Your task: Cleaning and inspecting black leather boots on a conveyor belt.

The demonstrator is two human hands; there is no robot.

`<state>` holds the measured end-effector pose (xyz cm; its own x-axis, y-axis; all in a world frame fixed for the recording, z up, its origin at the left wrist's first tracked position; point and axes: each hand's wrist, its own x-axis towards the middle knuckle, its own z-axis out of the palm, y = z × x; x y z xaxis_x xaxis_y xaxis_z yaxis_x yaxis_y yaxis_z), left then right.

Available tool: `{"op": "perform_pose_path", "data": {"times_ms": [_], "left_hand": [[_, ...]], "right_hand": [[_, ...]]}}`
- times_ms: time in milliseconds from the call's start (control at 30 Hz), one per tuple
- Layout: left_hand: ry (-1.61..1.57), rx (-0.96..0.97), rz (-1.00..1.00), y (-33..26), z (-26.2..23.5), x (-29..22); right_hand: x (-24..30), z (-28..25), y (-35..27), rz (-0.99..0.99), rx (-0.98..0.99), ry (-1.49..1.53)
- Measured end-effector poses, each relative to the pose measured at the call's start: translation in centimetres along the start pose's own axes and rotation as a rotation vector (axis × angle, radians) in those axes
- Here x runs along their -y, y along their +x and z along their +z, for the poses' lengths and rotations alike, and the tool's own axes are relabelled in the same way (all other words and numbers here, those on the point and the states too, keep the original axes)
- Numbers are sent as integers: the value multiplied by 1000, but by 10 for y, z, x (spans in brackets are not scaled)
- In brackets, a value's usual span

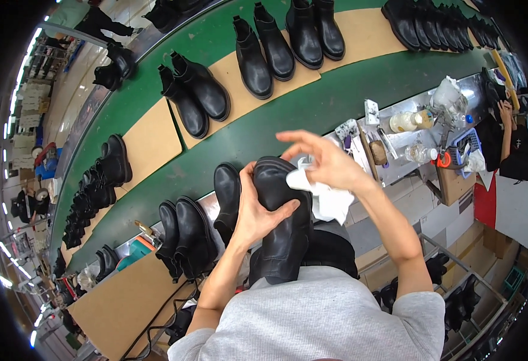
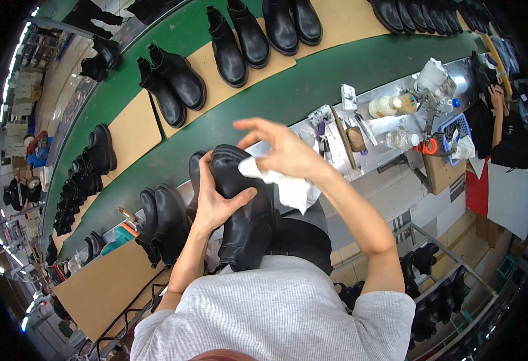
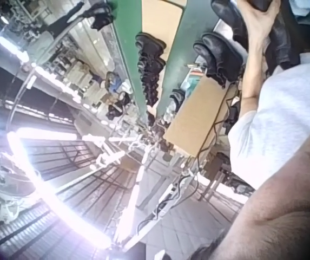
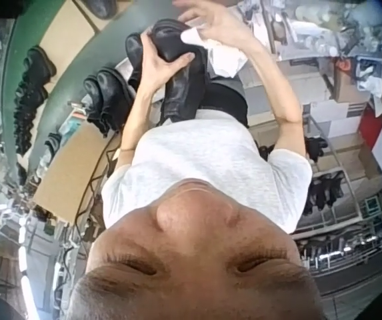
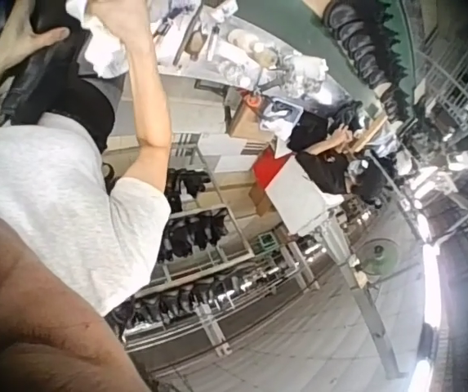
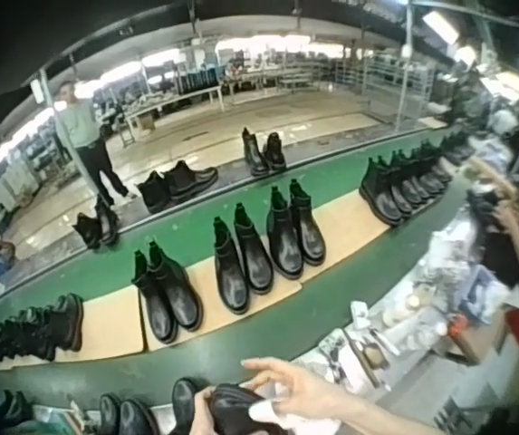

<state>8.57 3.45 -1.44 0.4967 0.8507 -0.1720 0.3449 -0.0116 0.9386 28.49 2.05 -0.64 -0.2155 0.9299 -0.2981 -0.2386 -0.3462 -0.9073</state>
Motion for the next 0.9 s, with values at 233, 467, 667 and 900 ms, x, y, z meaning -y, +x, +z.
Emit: {"op": "perform_pose_path", "data": {"times_ms": [233, 467, 667, 900], "left_hand": [[86, 6, 42, 2, 3, -12], [263, -33, -62, 7, 5, -19], [335, -24, -224, 19, -12, 11], [485, 241, -464, 71, -34, 111]], "right_hand": [[9, 0, 8, -61, -35, -97], [-3, 13, 17, -148, -339, -431], [-47, -98, -32, 112, -895, -1102], [-87, -145, -33, 141, -736, -1622]]}}
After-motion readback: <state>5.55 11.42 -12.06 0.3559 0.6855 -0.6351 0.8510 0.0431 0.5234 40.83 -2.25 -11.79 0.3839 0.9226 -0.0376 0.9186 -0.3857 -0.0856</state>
